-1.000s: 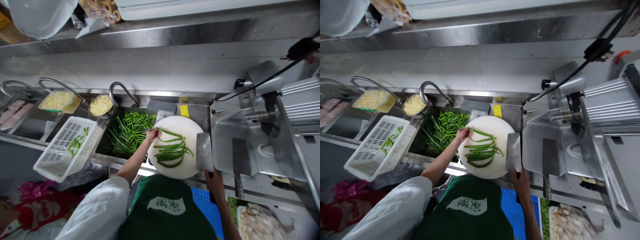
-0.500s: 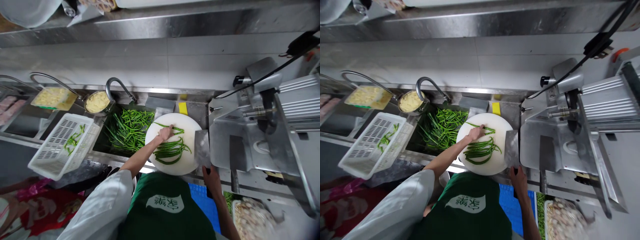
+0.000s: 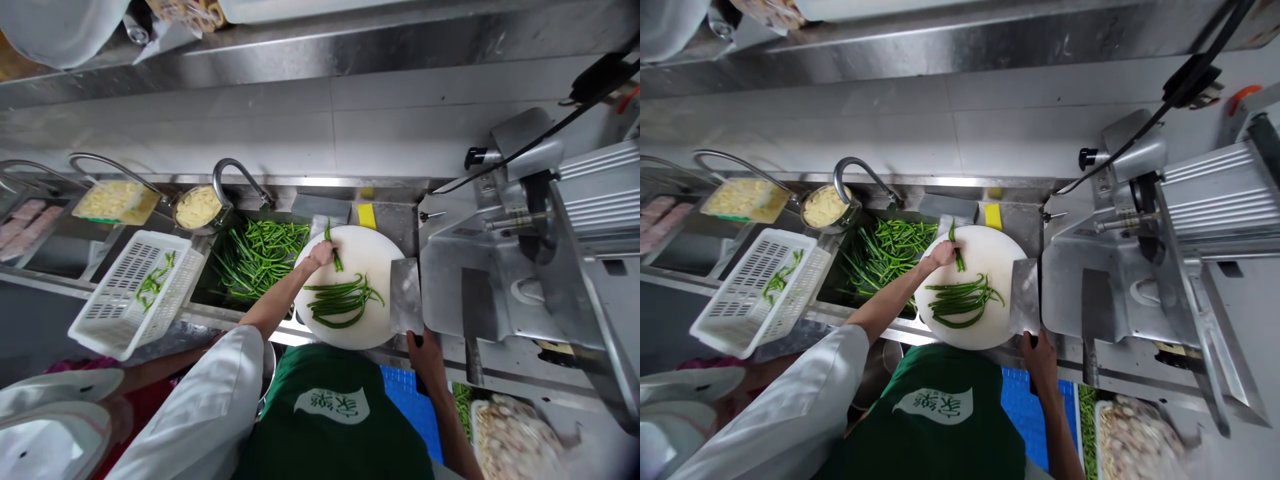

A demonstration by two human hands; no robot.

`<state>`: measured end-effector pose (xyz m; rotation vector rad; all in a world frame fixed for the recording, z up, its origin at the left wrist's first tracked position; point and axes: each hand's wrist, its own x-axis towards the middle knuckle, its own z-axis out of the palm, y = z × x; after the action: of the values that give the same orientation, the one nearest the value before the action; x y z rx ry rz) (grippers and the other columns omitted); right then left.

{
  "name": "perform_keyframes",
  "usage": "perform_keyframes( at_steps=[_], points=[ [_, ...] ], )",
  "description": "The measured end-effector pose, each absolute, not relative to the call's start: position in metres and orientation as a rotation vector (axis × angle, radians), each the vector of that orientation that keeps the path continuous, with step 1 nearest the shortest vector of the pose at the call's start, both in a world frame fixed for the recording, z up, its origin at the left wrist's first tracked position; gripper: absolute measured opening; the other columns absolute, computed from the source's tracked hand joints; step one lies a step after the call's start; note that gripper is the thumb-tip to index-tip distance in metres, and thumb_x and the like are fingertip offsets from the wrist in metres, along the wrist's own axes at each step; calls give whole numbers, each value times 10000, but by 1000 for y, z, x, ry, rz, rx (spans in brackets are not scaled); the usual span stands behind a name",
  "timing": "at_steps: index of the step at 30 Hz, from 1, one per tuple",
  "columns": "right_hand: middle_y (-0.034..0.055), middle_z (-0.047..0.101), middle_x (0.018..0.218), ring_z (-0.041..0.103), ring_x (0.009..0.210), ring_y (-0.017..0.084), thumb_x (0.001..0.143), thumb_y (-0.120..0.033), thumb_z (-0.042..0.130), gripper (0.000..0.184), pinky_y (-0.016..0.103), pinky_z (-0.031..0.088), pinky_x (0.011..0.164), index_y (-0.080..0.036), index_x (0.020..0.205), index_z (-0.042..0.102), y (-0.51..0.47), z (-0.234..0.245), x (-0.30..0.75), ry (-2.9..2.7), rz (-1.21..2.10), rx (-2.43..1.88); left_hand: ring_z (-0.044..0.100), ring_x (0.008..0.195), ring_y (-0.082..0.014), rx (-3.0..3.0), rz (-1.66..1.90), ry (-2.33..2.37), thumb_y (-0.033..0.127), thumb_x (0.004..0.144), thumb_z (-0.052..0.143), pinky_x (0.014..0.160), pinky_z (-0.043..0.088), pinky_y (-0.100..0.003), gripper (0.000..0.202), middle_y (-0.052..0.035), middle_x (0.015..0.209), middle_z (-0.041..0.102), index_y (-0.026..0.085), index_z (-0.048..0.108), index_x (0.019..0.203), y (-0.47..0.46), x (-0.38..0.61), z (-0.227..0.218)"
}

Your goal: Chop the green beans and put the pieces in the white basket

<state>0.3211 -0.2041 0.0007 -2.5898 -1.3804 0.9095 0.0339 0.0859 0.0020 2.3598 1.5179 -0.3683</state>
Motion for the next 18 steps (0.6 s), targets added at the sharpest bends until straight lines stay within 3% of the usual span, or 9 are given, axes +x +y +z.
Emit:
perform_keyframes(
  at_steps=[3, 8, 11, 15, 18],
  points=[
    [97, 710, 882, 690, 820, 245, 1003, -469, 391, 413, 329, 496, 753, -169, 1144, 637, -203, 3, 321, -1305, 1039, -2587, 702, 1032, -285, 2364, -302, 1529, 214, 985, 463, 911, 553, -380, 384, -177, 1187, 680, 151, 691, 1288, 79, 34, 1],
    [100, 708, 885, 684, 790, 237, 1004, -483, 389, 433, 323, 493, 737, -154, 1156, 625, -201, 6, 321, -1258, 1113, -2566, 658, 1103, -237, 2438, -190, 1205, 120, 933, 507, 995, 518, -339, 432, -105, 1246, 638, 246, 695, 1301, 42, 29, -4],
    [116, 709, 911, 678, 791, 236, 1010, -485, 384, 442, 318, 488, 730, -141, 1147, 626, -200, 9, 321, -1278, 1115, -2567, 631, 1139, -252, 2428, -44, 996, 129, 944, 499, 1008, 517, -371, 438, -110, 1229, 646, 228, 660, 1339, 12, 18, -9],
    [125, 717, 945, 686, 859, 248, 1036, -448, 361, 418, 317, 477, 755, -152, 1182, 618, -200, 20, 320, -1440, 1008, -2619, 586, 1250, -273, 2357, 168, 1133, 302, 1013, 510, 1103, 462, -453, 419, -120, 1338, 642, 224, 578, 1419, -29, -3, -17],
    [129, 721, 913, 698, 875, 272, 1059, -427, 318, 425, 334, 473, 759, -157, 1212, 608, -198, 33, 317, -1550, 902, -2736, 453, 1426, -325, 2247, 415, 1505, 459, 1039, 461, 1194, 347, -569, 452, -138, 1462, 576, 223, 586, 1405, -58, -22, -28]
  ],
)
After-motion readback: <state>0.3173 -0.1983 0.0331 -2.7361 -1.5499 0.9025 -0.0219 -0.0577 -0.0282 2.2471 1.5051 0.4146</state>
